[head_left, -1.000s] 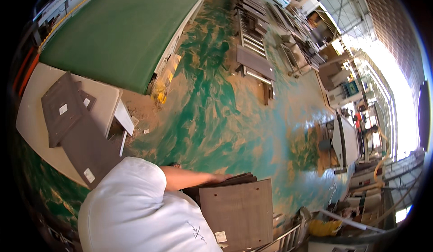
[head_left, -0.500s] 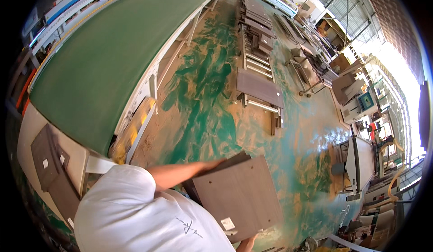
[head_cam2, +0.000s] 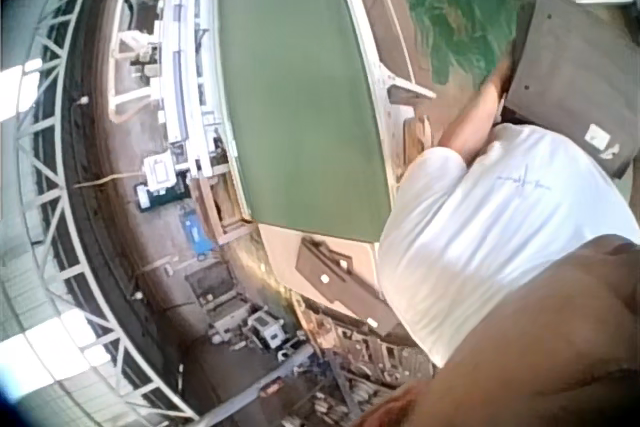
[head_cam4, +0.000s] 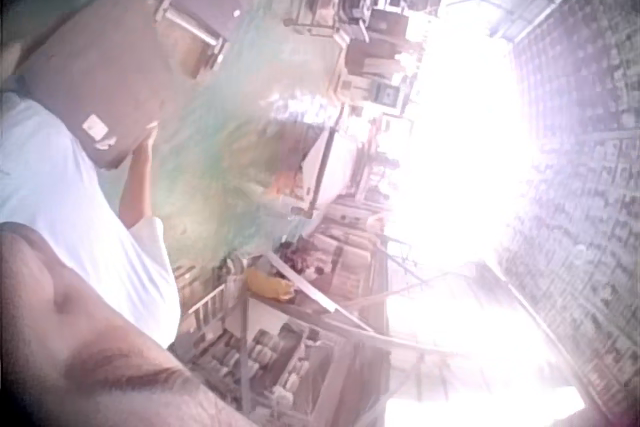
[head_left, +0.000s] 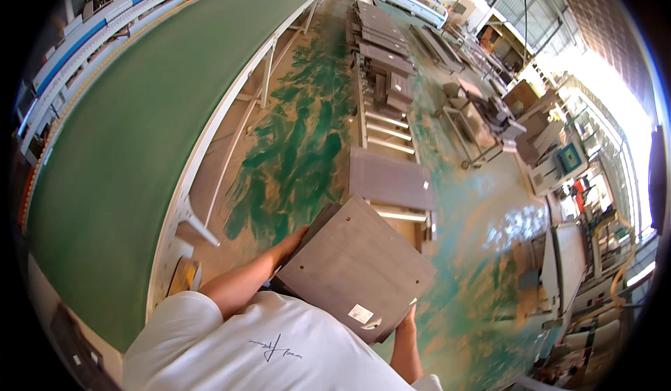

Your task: The person uses a hand tool to scrape the edge of a wooden panel, feeds it through an edge-banding machine, and then stacks the finished panels onto a rack.

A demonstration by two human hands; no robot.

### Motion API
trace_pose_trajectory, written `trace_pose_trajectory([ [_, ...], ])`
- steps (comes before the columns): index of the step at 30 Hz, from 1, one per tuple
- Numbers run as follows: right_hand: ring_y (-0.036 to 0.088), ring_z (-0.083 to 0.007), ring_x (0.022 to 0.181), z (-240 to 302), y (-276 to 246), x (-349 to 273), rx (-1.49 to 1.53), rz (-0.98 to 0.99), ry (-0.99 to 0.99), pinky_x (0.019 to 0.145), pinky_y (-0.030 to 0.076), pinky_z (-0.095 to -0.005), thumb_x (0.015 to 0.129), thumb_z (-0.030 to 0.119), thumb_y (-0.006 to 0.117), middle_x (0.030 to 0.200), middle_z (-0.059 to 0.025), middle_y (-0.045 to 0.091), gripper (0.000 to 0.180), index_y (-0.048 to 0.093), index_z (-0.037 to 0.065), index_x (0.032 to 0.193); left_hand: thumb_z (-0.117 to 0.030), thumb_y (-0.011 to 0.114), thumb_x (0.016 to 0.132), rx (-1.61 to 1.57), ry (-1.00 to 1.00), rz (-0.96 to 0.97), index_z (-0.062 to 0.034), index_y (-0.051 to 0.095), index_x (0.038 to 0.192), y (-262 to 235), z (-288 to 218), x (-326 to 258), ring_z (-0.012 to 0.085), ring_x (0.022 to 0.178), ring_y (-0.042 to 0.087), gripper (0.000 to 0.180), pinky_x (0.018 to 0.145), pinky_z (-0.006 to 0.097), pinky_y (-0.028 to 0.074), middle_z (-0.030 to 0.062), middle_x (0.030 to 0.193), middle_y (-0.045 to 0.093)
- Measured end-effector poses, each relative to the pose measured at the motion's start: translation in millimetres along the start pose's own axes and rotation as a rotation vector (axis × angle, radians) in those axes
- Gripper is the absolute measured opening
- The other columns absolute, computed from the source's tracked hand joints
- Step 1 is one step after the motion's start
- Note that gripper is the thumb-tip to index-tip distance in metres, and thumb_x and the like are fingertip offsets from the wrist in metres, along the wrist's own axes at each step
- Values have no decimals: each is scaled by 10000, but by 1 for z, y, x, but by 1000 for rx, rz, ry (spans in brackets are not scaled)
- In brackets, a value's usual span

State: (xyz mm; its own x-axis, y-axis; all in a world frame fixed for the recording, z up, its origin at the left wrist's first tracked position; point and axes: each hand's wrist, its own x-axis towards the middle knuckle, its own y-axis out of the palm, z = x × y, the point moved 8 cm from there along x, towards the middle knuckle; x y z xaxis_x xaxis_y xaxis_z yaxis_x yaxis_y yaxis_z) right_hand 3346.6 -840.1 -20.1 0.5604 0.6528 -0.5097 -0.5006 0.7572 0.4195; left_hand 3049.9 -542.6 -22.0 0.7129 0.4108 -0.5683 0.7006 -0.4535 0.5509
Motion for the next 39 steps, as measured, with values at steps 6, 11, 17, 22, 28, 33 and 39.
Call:
trace_pose_trajectory([
  [6, 674, -319, 1048, 69, 120, 138, 84, -57, -72, 883, 579, -471, 1026, 379, 517, 1210, -128, 690, 458, 601, 45, 1329, -537, 374, 1072, 109, 60, -33, -75, 646, 1356, -55, -149, 164, 211, 1077, 666, 607, 963, 360, 505, 90, 1268, 693],
  [11, 662, -296, 1083, 108, 168, 279, 133, -75, -83, 902, 574, -466, 1029, 409, 518, 1242, -110, 674, 482, 581, 64, 1358, -511, 383, 1080, 168, -38, -58, -86, 635, 1379, -53, -284, 284, 198, 1089, 655, 578, 957, 357, 503, 79, 1280, 683],
  [17, 675, -300, 1052, 188, 282, 475, 19, -121, -156, 864, 582, -456, 1026, 407, 509, 1209, -131, 685, 485, 591, 45, 1338, -536, 419, 1063, 62, 19, -65, -37, 676, 1305, -58, -460, 410, 227, 1036, 677, 611, 928, 352, 507, 123, 1220, 704],
  [22, 670, -316, 1077, 240, 360, 636, 10, -44, 1, 887, 579, -457, 1034, 455, 479, 1225, -138, 678, 545, 567, 45, 1384, -526, 379, 1078, -63, 39, -65, -59, 650, 1350, -78, -576, 499, 225, 1089, 663, 605, 965, 361, 502, 102, 1252, 693],
  [28, 675, -317, 1059, 282, 456, 810, 43, 5, 60, 885, 578, -448, 1034, 438, 485, 1229, -142, 674, 534, 570, 38, 1379, -500, 333, 1090, 18, 72, -183, -66, 630, 1375, -110, -713, 615, 222, 1096, 662, 599, 987, 367, 495, 105, 1273, 691],
  [33, 685, -300, 1031, 317, 493, 915, -56, -172, -45, 856, 579, -438, 1029, 383, 501, 1203, -141, 681, 489, 583, 34, 1362, -489, 302, 1091, 47, -18, -36, -68, 609, 1400, -110, -820, 735, 224, 1106, 657, 606, 986, 364, 493, 101, 1309, 674],
  [39, 697, -300, 1014, 357, 560, 990, 152, -138, 46, 857, 589, -436, 1021, 387, 520, 1159, -144, 698, 488, 597, 18, 1332, -479, 339, 1094, 40, -176, -3, -101, 594, 1414, -115, -901, 853, 195, 1102, 654, 558, 935, 362, 526, 71, 1296, 669],
])
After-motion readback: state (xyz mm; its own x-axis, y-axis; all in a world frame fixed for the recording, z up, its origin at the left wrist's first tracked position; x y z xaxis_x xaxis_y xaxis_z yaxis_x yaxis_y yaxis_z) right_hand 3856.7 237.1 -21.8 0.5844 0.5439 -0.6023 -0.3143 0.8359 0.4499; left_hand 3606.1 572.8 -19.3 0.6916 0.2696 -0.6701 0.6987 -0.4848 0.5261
